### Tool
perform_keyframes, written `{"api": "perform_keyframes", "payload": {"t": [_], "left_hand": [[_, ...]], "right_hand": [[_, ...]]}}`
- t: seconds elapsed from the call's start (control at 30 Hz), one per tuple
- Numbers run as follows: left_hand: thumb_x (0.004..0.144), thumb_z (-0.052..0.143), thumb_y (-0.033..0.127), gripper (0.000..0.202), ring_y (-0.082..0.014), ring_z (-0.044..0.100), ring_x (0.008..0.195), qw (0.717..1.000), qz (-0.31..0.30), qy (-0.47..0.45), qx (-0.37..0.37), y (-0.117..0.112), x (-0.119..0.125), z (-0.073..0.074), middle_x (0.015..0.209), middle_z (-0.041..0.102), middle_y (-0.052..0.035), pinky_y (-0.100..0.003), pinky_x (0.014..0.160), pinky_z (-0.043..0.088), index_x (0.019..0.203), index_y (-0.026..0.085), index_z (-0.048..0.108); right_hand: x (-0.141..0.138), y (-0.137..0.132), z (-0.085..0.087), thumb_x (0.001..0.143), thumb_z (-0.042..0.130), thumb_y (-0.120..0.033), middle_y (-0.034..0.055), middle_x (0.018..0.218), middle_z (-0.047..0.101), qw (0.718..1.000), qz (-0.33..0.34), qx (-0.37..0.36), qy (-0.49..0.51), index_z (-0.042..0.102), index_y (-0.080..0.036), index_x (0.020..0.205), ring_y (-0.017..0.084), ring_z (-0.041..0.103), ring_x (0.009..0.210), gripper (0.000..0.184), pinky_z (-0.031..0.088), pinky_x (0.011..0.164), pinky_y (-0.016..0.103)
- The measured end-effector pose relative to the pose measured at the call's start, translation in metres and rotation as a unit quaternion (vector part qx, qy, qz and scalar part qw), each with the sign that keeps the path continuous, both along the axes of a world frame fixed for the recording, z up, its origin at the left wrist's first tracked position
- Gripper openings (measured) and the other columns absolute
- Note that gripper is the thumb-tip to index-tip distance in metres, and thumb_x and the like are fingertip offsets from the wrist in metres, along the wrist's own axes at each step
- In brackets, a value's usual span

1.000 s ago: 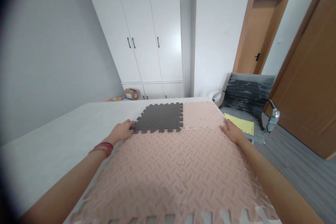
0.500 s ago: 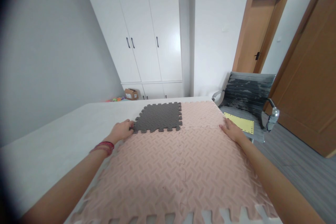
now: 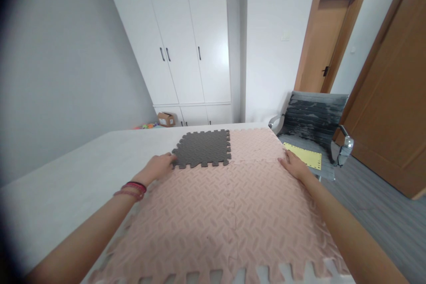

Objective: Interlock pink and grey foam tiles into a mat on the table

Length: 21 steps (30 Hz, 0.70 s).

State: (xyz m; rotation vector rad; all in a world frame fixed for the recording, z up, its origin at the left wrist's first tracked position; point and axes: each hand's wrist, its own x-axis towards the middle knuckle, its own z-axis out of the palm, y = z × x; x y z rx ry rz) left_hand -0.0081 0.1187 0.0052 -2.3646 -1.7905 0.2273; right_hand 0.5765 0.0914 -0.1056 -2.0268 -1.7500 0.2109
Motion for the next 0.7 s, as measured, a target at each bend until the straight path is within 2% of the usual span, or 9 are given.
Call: {"api": "perform_keyframes", "payload": {"t": [0.13, 0.27, 0.5, 0.7], "left_hand": [[0.091, 0.054, 0.039, 0.035, -0.0196, 0.060, 0.102, 0.999, -0.043, -0.032, -0.006, -0.013, 0.020, -0.009, 0.118, 0.060, -0.0076, -0.044, 0.090, 0.050, 0.120, 0.018, 0.055], [0.091, 0.054, 0.038, 0.033, -0.0189, 0.060, 0.101, 0.997, -0.057, -0.044, -0.020, -0.017, 0.021, -0.012, 0.116, 0.061, -0.0073, -0.043, 0.090, 0.051, 0.117, 0.018, 0.057], [0.091, 0.055, 0.038, 0.032, -0.0182, 0.061, 0.099, 0.997, -0.053, -0.034, -0.036, -0.020, 0.021, -0.010, 0.115, 0.061, -0.0072, -0.042, 0.087, 0.052, 0.116, 0.018, 0.057], [0.090, 0.056, 0.037, 0.033, -0.0184, 0.061, 0.098, 0.998, -0.045, -0.031, -0.019, -0.031, 0.036, -0.002, 0.117, 0.059, -0.0078, -0.040, 0.084, 0.053, 0.116, 0.017, 0.057]], "right_hand": [[0.001, 0.001, -0.001, 0.085, 0.036, -0.067, 0.0159, 0.147, 0.040, 1.000, -0.004, -0.001, 0.000, 0.033, -0.010, 0.144, 0.030, 0.041, 0.132, 0.082, 0.031, 0.112, 0.042], [0.003, 0.002, -0.003, 0.084, 0.037, -0.067, 0.0153, 0.145, 0.042, 1.000, -0.006, 0.003, -0.001, 0.034, -0.013, 0.143, 0.030, 0.044, 0.130, 0.080, 0.034, 0.110, 0.044], [0.004, 0.001, -0.003, 0.084, 0.038, -0.067, 0.0168, 0.144, 0.043, 1.000, 0.000, 0.014, 0.001, 0.036, -0.012, 0.142, 0.031, 0.045, 0.129, 0.080, 0.035, 0.109, 0.047], [0.002, 0.000, -0.002, 0.084, 0.038, -0.065, 0.0187, 0.141, 0.045, 1.000, 0.005, 0.016, 0.000, 0.038, -0.010, 0.140, 0.031, 0.047, 0.127, 0.079, 0.035, 0.109, 0.045]]}}
